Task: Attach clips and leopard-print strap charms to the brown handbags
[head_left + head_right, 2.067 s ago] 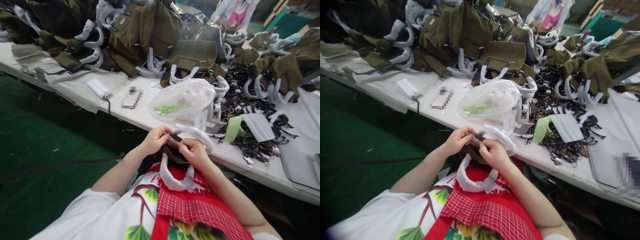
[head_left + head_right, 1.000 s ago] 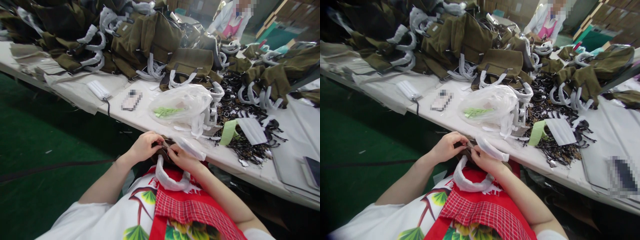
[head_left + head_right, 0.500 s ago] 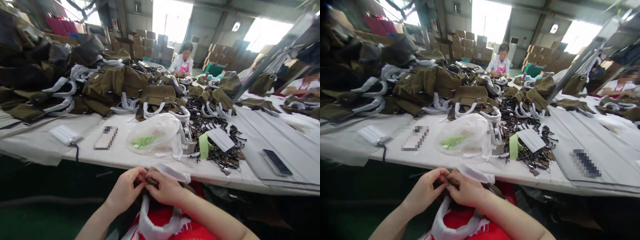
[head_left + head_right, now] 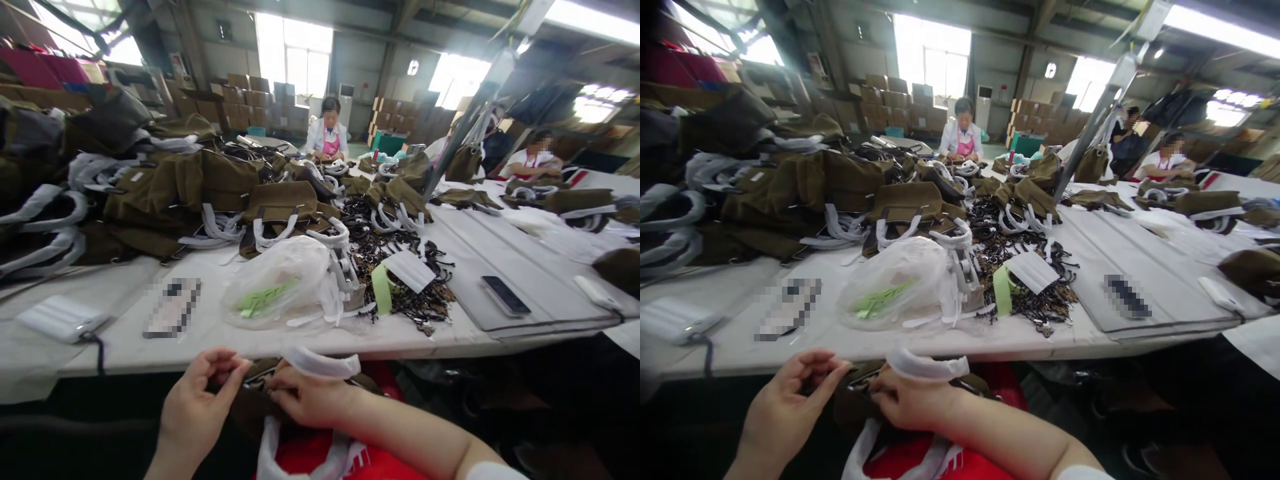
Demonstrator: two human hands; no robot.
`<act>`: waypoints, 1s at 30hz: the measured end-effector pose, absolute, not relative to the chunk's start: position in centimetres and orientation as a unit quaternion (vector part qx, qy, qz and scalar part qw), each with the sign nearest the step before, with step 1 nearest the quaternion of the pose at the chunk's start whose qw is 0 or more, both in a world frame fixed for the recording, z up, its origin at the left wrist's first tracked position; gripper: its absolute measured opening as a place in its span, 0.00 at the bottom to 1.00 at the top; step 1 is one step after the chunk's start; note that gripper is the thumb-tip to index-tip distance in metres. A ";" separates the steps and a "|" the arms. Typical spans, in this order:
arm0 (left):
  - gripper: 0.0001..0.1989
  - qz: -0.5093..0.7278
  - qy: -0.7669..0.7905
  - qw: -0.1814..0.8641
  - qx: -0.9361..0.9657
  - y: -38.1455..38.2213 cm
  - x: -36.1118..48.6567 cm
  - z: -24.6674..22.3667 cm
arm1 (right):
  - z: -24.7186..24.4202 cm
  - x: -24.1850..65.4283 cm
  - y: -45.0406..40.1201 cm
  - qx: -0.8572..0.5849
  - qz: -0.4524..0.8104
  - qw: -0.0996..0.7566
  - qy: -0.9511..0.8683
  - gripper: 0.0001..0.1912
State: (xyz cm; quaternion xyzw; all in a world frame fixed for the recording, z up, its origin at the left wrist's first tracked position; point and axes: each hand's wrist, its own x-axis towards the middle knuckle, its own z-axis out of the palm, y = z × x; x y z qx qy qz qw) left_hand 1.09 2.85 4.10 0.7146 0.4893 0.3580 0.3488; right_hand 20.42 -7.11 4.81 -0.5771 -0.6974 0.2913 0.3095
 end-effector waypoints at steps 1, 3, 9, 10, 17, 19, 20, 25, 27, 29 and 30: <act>0.23 0.369 0.487 0.351 0.709 2.7 1.0 4.4 | 5.1 20.3 -7.2 -0.581 0.304 0.328 -0.680 0.17; 0.22 0.378 0.461 0.375 0.710 2.3 1.2 5.0 | 5.8 20.2 -7.3 -0.571 0.356 0.358 -0.647 0.23; 0.17 0.379 0.432 0.414 0.706 1.1 2.6 5.7 | 5.4 20.4 -7.1 -0.552 0.553 0.356 -0.512 0.15; 0.17 0.364 0.424 0.420 0.715 1.1 2.8 5.8 | 5.1 20.7 -7.0 -0.564 0.556 0.370 -0.486 0.16; 0.12 0.344 0.353 0.310 0.813 3.8 7.0 9.8 | 3.2 24.3 -6.4 -0.496 0.588 0.527 -0.362 0.26; 0.11 0.363 0.321 0.283 0.828 5.7 10.8 12.3 | 2.7 25.3 -6.6 -0.489 0.592 0.539 -0.345 0.28; 0.12 0.367 0.303 0.277 0.835 6.9 13.3 13.6 | 2.4 25.6 -6.8 -0.487 0.596 0.538 -0.344 0.29; 0.11 0.211 0.294 0.288 0.886 13.4 30.2 17.1 | 1.3 26.3 -8.7 -0.495 0.580 0.501 -0.408 0.26; 0.12 0.154 0.297 0.315 0.888 15.3 36.8 16.4 | 1.3 26.9 -9.4 -0.485 0.569 0.470 -0.470 0.27; 0.13 0.118 0.300 0.331 0.887 16.5 42.2 14.8 | 1.5 28.1 -9.6 -0.467 0.557 0.423 -0.541 0.27; 0.15 0.114 0.298 0.338 0.885 16.9 44.5 13.9 | 1.6 28.9 -9.6 -0.461 0.549 0.402 -0.569 0.26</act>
